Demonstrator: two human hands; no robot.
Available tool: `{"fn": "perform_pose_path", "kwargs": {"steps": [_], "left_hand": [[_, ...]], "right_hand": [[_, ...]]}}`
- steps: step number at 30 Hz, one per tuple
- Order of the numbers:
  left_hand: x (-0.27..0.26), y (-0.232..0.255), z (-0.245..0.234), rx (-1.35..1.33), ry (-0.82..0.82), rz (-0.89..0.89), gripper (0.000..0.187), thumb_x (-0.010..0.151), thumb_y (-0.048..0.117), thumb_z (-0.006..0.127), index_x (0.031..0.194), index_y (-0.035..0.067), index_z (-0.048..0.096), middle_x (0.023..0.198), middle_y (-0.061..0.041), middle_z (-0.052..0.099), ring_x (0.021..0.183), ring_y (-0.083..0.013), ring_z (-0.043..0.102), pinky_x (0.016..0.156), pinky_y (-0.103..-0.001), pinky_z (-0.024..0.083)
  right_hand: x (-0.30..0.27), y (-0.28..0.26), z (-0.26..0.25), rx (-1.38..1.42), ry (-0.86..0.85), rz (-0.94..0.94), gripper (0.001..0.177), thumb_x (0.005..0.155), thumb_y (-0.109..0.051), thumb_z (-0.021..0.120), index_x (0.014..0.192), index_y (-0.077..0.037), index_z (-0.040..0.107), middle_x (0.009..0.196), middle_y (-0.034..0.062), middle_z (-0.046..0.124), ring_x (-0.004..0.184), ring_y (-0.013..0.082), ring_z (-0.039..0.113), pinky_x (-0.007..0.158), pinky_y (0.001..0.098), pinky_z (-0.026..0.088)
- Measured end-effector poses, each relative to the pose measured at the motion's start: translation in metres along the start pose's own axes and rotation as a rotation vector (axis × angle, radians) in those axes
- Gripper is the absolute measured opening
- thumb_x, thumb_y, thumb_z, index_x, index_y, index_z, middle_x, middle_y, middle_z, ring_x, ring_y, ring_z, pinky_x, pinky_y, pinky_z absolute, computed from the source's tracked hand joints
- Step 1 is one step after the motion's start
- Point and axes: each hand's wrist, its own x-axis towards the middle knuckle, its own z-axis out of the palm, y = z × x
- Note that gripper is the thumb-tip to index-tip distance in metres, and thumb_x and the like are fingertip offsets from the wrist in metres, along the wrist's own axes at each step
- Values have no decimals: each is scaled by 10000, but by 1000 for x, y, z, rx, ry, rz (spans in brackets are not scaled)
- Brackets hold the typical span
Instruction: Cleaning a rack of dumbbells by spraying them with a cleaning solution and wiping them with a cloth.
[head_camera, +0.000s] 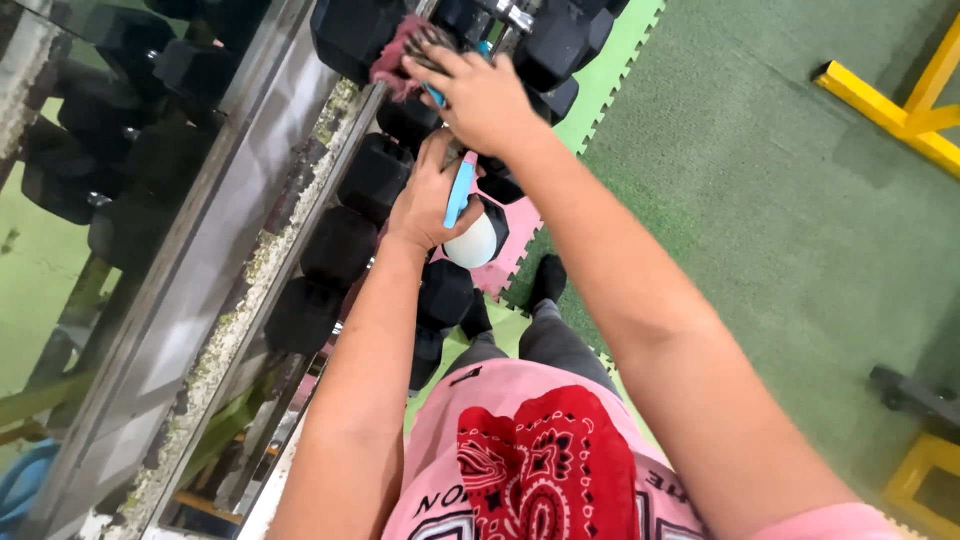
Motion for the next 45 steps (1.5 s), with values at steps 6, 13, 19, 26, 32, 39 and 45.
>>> {"fn": "perform_pose_path", "kwargs": {"steps": [6,13,19,26,32,39,45], "left_hand": [[5,9,-6,-3,-17,-8,347,736,151,747,1063,73,665,1459,-237,466,1374,-456,457,1138,-501,441],[-5,3,4,37,29,-5,369,718,162,759,1074,111,673,1282,-170,513,1222,-404,501,1069,-485,447],[-10,-2,7,94,40,-19,412,735,191,748,1125,84,673,1236,-193,530,1192,-413,502,1075,-489,431],[-15,18,-3,-4,148,24,488,738,156,712,1186,-23,644,1284,-227,539,1182,-432,503,1059,-492,427],[8,68,-16,-136,288,-6,379,763,106,679,1123,-10,657,1232,-192,543,1174,-384,523,1059,-468,447],[42,88,0,-241,366,14,332,826,51,710,1137,17,600,1304,-164,468,1223,-337,504,1062,-430,486],[57,86,31,-352,242,-156,698,824,93,767,1376,-10,353,1456,-219,282,1288,-368,495,1012,-381,564]], "right_hand": [[-7,24,-47,-54,-454,139,369,1064,-447,581,1371,-262,668,1378,-28,615,1235,257,557,926,531,418],[-41,15,-36,38,-91,170,334,907,-274,714,1223,-169,727,1197,79,558,1180,341,471,836,512,435],[-39,-30,-60,-42,42,135,367,767,-331,766,1093,-164,766,1090,134,536,1092,358,467,783,528,411],[-85,-44,-70,192,65,201,283,844,-299,722,1021,-82,765,1048,103,556,1101,327,484,879,482,400],[-125,-34,-79,531,20,422,288,944,-167,584,1184,-25,657,1071,141,511,1102,328,474,992,431,450],[-134,-54,-114,915,-140,590,593,767,-230,646,1346,-101,632,1095,123,577,1059,313,539,978,393,475],[-141,-48,-111,501,13,459,906,606,-284,934,1415,-58,596,1135,163,490,1107,356,454,1013,424,427]]}}
